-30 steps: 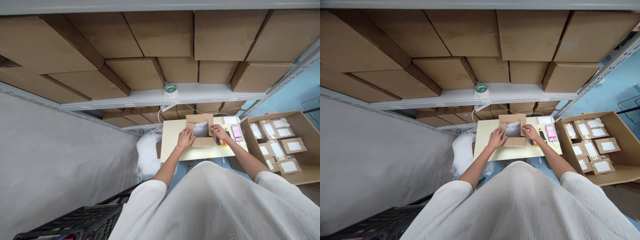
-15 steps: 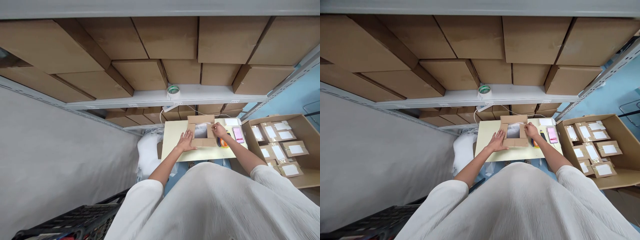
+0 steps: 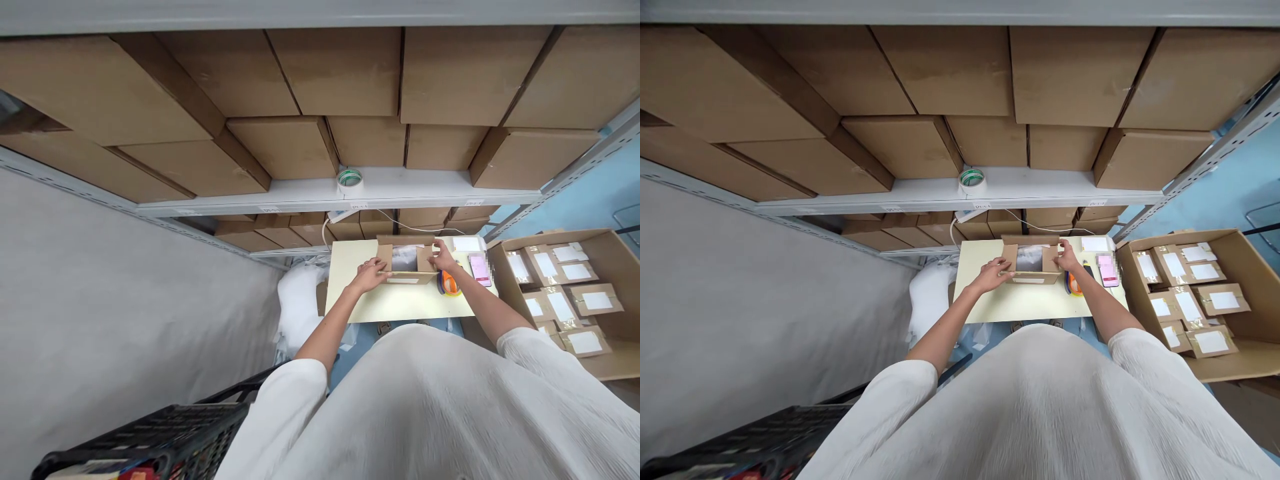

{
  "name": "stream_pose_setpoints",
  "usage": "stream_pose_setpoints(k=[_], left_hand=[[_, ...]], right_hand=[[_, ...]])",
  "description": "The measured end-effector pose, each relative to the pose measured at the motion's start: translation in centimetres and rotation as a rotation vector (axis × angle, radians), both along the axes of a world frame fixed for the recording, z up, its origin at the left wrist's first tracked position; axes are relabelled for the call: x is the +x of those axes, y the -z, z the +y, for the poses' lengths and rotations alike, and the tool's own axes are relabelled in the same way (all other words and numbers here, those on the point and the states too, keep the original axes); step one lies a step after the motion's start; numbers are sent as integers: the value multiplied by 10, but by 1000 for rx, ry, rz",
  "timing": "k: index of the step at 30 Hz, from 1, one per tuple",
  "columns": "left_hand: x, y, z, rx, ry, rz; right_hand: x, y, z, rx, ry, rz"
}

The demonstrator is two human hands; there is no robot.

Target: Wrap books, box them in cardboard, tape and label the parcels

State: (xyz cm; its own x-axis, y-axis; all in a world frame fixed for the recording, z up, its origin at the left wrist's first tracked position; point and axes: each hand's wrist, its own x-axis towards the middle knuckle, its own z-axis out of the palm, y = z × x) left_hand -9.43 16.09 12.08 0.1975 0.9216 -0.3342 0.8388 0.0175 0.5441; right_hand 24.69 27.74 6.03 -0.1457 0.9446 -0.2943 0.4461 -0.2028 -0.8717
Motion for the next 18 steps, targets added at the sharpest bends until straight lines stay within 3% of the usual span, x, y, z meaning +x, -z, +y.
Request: stream_pose_setpoints(k=[8,12,18], left_hand=[[27,18,12,145,-365,-10],[39,34,7,89,-342,-6],[62,44,-4,22,-375,45]], right_hand=[[4,-31,-11,-78,-73,88],[-1,-34,-31,-2,-141,-74],[-10,-15,-56,206,-254,-287]])
